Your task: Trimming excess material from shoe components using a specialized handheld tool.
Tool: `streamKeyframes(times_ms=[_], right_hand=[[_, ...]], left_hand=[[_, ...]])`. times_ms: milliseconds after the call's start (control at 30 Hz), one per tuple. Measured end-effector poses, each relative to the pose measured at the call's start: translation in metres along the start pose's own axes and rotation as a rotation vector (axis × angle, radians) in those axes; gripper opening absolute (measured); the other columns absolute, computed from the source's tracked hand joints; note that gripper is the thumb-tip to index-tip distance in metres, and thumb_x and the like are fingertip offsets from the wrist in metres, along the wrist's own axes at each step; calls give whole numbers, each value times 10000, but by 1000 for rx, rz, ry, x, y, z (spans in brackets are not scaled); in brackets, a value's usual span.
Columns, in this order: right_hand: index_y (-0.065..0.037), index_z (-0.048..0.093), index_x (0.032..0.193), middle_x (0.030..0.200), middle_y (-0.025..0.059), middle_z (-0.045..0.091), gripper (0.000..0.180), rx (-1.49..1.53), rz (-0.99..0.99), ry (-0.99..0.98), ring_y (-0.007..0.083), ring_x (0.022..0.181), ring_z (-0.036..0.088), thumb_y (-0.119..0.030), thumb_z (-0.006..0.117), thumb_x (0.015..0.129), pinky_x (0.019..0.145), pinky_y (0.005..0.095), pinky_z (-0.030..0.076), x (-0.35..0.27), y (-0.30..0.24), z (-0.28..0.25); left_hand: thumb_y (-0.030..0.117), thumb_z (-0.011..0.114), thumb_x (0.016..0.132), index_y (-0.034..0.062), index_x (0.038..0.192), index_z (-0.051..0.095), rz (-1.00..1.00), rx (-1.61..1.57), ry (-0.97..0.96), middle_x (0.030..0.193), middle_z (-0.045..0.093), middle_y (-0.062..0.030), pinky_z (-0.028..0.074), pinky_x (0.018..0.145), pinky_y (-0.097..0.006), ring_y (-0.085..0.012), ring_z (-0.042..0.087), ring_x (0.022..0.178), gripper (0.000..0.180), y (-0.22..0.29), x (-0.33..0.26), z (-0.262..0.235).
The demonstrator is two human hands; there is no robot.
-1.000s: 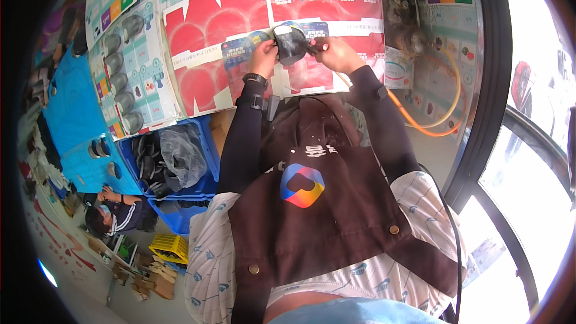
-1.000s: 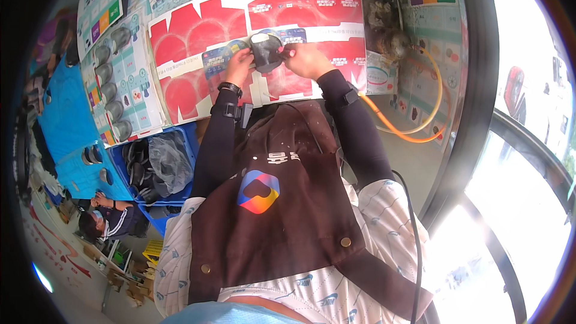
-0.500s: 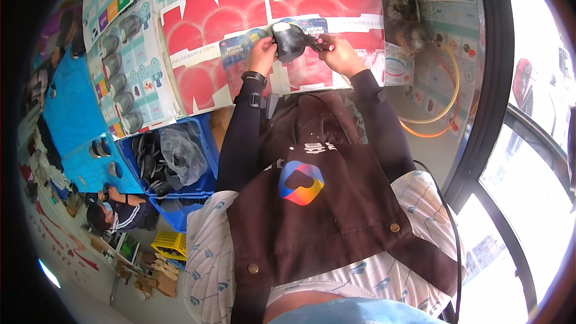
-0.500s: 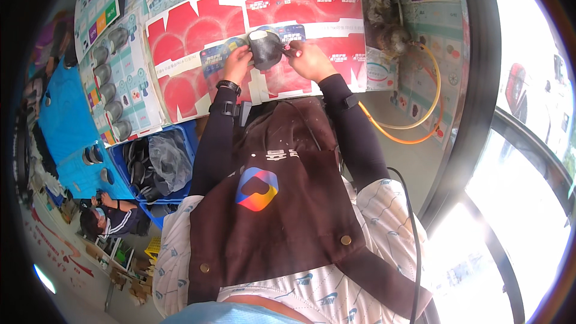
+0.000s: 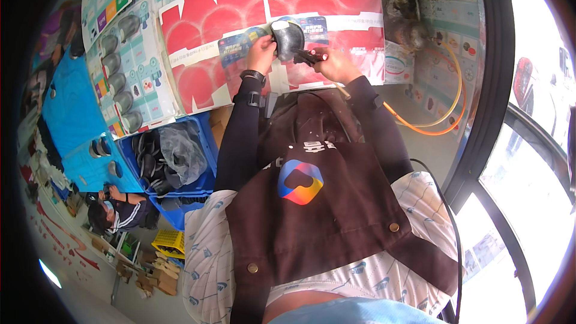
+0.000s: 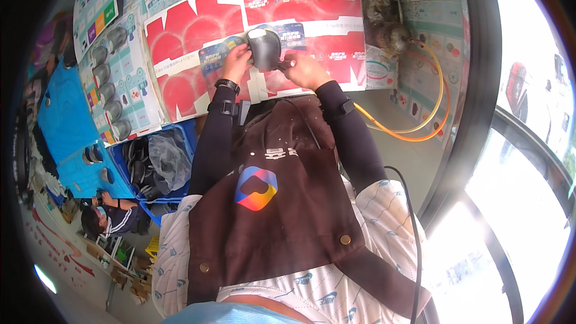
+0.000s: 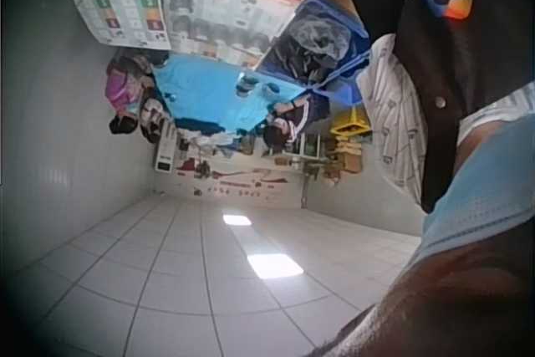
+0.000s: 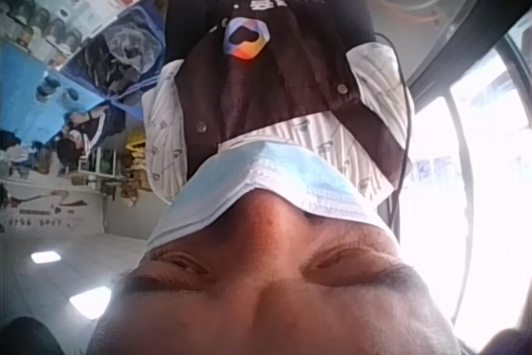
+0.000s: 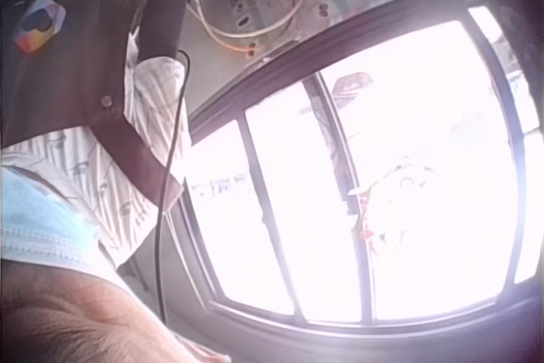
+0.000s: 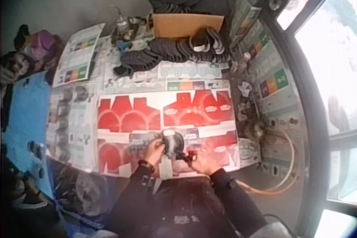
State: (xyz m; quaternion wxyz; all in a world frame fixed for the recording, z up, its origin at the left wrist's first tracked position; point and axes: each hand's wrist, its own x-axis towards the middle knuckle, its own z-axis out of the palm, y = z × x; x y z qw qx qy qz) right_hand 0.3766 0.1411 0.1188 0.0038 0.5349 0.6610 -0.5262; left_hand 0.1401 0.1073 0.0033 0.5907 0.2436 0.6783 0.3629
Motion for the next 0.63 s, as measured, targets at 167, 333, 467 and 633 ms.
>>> streamKeyframes(times_ms=[167,333,467,633], right_hand=[[-35,694,1025,1000,284,668,331,-121,-1,100,462,986,632,-286,490,953,858,532,503,3,-6,-10],[-24,684,984,878,304,651,278,-105,-129,309,491,896,627,-230,501,945,784,558,497,10,-6,-19],[-37,689,993,931,276,669,265,-111,-80,186,473,928,634,-210,497,933,789,547,504,-1,-17,-24],[-111,709,1122,1153,196,682,373,-118,-87,-14,360,986,681,-369,642,861,882,453,547,-3,-8,-13]], left_hand=[[127,660,934,18,1295,599,23,-15,25,1203,664,-135,604,746,-327,-205,698,931,382,1,-3,0],[99,605,967,10,1365,540,-11,1,-20,1254,623,-138,582,845,-349,-218,659,1069,413,8,-5,4],[95,606,966,7,1361,541,-7,-22,-21,1251,621,-133,583,842,-342,-215,660,1061,410,7,-6,3],[100,635,959,41,1380,539,-11,20,-19,1279,610,-132,587,840,-341,-216,660,1055,436,5,-5,4]])
